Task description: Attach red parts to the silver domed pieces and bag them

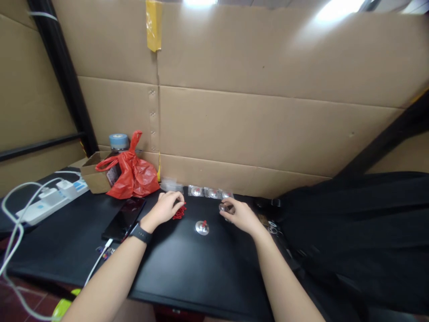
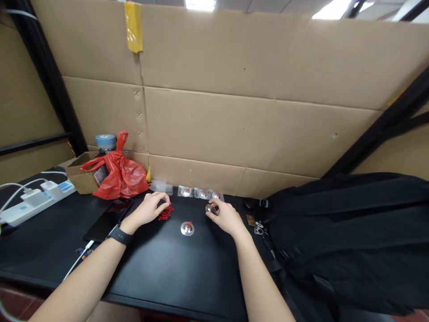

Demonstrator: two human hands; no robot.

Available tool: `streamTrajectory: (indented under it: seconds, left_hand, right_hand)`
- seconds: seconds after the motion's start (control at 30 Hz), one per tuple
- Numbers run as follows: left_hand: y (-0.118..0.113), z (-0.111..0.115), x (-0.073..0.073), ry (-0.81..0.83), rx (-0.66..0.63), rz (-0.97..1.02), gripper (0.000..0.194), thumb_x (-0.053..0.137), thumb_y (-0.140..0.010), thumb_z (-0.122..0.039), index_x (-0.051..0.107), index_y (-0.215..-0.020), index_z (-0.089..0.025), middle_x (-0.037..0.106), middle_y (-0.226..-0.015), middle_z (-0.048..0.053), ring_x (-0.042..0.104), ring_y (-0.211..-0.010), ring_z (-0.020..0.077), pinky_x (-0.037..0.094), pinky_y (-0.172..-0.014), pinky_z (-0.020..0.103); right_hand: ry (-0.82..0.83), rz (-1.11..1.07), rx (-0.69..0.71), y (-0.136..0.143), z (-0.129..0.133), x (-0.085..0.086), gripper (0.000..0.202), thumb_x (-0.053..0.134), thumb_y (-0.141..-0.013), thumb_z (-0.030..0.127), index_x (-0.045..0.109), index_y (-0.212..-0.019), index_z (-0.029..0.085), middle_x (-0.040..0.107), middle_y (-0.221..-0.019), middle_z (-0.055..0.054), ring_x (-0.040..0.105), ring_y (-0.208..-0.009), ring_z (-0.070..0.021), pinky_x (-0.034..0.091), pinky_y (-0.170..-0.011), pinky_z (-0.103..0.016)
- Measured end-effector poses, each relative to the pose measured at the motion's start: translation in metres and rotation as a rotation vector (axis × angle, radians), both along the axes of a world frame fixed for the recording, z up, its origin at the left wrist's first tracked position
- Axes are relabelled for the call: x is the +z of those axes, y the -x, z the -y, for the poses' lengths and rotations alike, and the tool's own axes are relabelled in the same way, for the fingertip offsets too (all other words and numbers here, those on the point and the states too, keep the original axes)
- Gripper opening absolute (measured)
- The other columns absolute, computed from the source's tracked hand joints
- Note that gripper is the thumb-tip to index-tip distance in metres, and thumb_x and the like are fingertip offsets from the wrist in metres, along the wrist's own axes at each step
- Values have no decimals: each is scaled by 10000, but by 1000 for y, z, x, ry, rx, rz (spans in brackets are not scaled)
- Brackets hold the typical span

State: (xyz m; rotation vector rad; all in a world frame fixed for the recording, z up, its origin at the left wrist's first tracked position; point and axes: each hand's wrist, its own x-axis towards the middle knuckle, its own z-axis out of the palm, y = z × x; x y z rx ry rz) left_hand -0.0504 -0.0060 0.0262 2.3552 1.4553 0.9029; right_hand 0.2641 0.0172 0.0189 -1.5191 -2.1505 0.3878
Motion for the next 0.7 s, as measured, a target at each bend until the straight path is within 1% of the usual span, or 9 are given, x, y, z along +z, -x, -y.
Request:
streamTrajectory:
  seconds: [0.1, 0.17, 0.23, 0.33, 0.4, 0.53, 0.6, 0.7]
  left_hand:
    - [-4, 3, 8, -5, -33, 164, 150, 608, -895, -328, 705, -865, -217, 746, -913, 35, 673, -886, 198, 471, -863, 318]
    - [-7, 5, 10, -9, -50, 243, 141, 647, -867, -325, 736, -827, -223, 760, -904, 38, 695, -887, 209, 503, -861, 318]
    - [-11, 5, 8, -14, -48, 289, 116, 683, -842, -319, 763, -822, -238, 769, -916, 36, 702, -944, 229, 515, -896, 340]
    - [-16, 5, 3, -4, -31, 341, 97, 731, -806, -334, 787, -830, -257, 774, -933, 40, 692, -1030, 253, 507, -956, 382]
    - [-21, 7, 1, 14, -30, 406, 107, 747, -792, -337, 783, -840, -249, 774, -932, 48, 697, -1027, 255, 514, -954, 386]
    - [-31, 13, 2, 97, -68, 578, 219, 755, -788, -306, 705, -977, -209, 769, -890, 42, 736, -862, 221, 557, -844, 340]
    - [-34, 16, 5, 115, -83, 585, 229, 751, -788, -281, 668, -988, -205, 766, -874, 37, 739, -833, 215, 556, -827, 328]
    - [-36, 20, 8, 99, -105, 529, 169, 715, -806, -244, 643, -956, -212, 751, -904, 40, 734, -883, 218, 538, -845, 323]
  right_hand:
    - [2, -200, 138, 17, 7, 4, 365, 686, -796, 324, 641, -1146, 231, 736, -1072, -65, 684, -746, -174, 554, -743, -326]
    - [-12, -309, 195, 29, 13, 6, 371, 688, -796, 334, 644, -1145, 216, 726, -1073, -72, 683, -772, -175, 560, -707, -319]
    - [-24, -406, 231, 41, 18, 8, 367, 696, -794, 329, 650, -1140, 213, 722, -1058, -72, 687, -807, -182, 567, -688, -317]
    - [-36, -540, 279, 59, 25, 6, 377, 709, -793, 307, 642, -1154, 221, 707, -1093, -74, 690, -900, -196, 582, -746, -337]
    - [-30, -612, 310, 69, 30, 4, 399, 720, -792, 295, 627, -1173, 224, 691, -1140, -82, 687, -960, -206, 585, -780, -349]
    - [-27, -702, 354, 82, 40, 4, 437, 727, -797, 268, 597, -1213, 230, 681, -1173, -90, 677, -1045, -226, 583, -817, -362]
    - [-54, -712, 356, 85, 45, 7, 440, 725, -803, 253, 588, -1221, 237, 682, -1177, -87, 672, -1068, -229, 576, -847, -372]
    - [-85, -678, 362, 86, 48, 11, 450, 732, -798, 229, 584, -1223, 245, 691, -1171, -80, 676, -1066, -228, 568, -861, -379]
